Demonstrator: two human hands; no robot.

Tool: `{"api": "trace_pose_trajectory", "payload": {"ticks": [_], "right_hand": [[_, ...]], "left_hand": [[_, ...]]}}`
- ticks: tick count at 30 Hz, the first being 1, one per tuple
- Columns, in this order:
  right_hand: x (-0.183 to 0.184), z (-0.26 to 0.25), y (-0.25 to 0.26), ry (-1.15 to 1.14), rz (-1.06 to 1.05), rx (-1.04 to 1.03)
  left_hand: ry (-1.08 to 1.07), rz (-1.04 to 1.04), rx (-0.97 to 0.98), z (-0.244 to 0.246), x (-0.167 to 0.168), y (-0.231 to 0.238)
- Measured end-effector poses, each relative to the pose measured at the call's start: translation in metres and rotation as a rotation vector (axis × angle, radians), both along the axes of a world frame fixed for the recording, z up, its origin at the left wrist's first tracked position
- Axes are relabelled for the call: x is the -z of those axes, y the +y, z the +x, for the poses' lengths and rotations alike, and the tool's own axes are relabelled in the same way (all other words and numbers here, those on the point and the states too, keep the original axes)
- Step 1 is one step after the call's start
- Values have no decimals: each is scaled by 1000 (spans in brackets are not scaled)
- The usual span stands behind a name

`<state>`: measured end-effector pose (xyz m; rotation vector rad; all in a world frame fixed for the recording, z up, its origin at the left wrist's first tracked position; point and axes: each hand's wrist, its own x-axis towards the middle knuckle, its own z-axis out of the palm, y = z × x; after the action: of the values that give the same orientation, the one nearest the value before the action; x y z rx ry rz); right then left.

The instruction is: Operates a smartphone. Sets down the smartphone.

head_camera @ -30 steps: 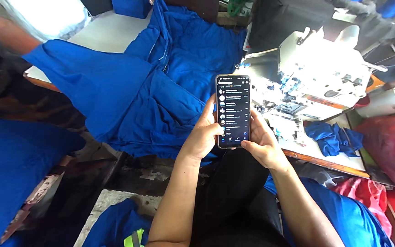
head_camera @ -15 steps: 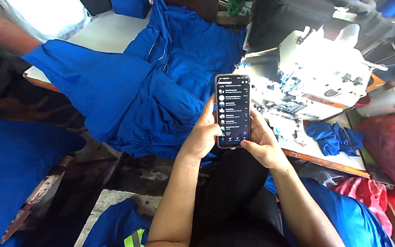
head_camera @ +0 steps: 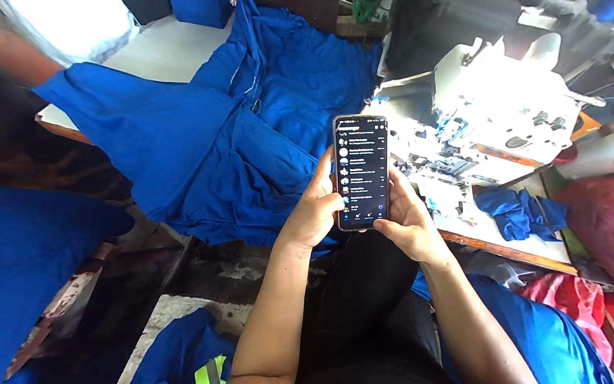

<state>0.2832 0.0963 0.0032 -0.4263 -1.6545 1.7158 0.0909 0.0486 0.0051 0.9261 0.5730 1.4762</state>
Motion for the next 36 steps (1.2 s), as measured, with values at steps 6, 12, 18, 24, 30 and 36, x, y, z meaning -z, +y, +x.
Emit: {"api": "trace_pose_trajectory", "payload": {"ticks": [6, 12, 18, 24, 30, 36], "right_hand": [[1, 0, 1, 4, 13, -5], [1, 0, 1, 15, 20, -13], [1, 1, 1, 13, 13, -2], [3, 2, 1, 24, 8, -13], [3, 1, 1, 28, 4, -10], [2, 1, 1, 23, 9, -11]], "left_hand": [[6, -12, -3, 1, -1, -1], [21, -13, -19, 2, -1, 0], [7, -15, -25, 3, -1, 0], [-34, -35, -11, 2, -1, 0], [-43, -43, -8, 2, -1, 0], [-43, -43, -2, 2, -2, 0]]}}
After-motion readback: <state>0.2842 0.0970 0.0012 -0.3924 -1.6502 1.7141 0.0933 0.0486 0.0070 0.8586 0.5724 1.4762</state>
